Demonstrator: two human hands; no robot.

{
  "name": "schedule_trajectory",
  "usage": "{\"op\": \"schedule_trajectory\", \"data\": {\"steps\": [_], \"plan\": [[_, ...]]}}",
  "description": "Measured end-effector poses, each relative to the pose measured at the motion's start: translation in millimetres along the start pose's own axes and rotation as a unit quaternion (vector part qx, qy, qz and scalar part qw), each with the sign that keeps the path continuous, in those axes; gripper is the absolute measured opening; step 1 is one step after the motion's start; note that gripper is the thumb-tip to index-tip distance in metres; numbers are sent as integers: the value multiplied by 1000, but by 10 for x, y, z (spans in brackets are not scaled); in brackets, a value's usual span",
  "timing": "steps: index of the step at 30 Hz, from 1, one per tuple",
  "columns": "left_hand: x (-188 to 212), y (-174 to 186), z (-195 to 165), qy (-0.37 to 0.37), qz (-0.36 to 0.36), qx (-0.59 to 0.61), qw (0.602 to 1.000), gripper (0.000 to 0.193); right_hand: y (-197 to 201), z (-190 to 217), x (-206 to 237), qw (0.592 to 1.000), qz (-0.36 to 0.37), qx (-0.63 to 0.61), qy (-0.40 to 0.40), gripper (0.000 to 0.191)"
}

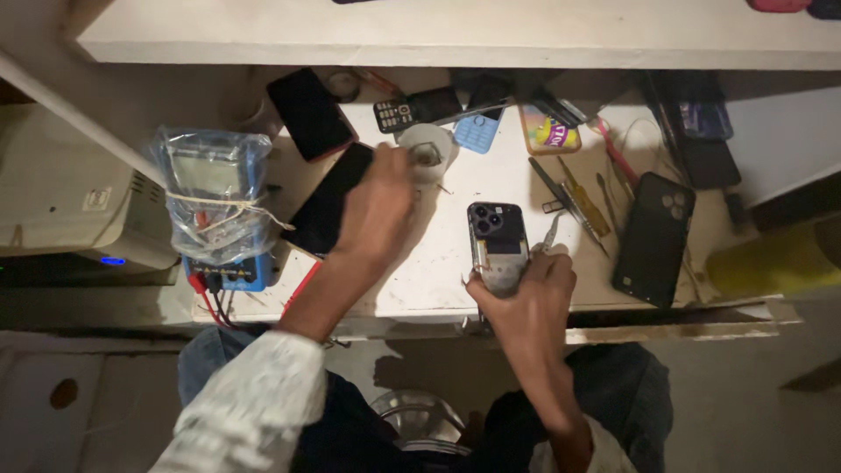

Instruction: The person picks up a smartphone from a cluttered repair bench, uses a metal pry tool to open its back cover, and works on the internals, separating the back panel and handling the battery and internal components with tweezers and fingers while seated on the floor.

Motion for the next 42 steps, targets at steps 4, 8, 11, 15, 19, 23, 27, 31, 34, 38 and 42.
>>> {"op": "schedule_trajectory", "data": {"steps": [4,8,11,15,19,23,27,31,34,38,42], "plan": [[398,459,49,61,-75,63,993,13,-55,105,-5,998,-56,1,28,84],[827,739,-101,153,6,88,984,15,-99,159,13,1000,-14,23,16,86],[1034,695,-331,209,79,112,968,20,-103,166,5,999,-27,34,26,89],[1103,472,-620,56,11,113,992,20,-164,187,-66,999,-29,2,27,74],[1242,362,-782,51,29,84,995,28,-224,189,-145,1000,1,10,-2,75],[1374,349,-807,-39,31,41,998,41,-205,166,-146,1000,6,9,5,80],[1331,225,-704,-118,48,-14,992,55,-192,154,-124,1000,-3,8,12,81],[1331,103,-654,-148,39,-9,988,64,-221,131,-140,999,-31,15,34,80],[1480,116,-662,-91,43,13,995,59,-239,85,-141,999,-22,-1,38,82],[1649,190,-631,-18,12,-83,996,70,-257,40,-140,997,-38,9,63,83],[1674,237,-548,16,28,-101,994,79,-258,41,-135,996,-50,-1,67,81]]}}
Point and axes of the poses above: each hand's wrist, its own x-axis away from the middle knuckle, its own y-axis out of the back of the hand, z = x × y, the point moved 1 cm from there along -x, towards the middle knuckle, and after that the axes turned 7 degrees about -z, right-handed, at the moved point
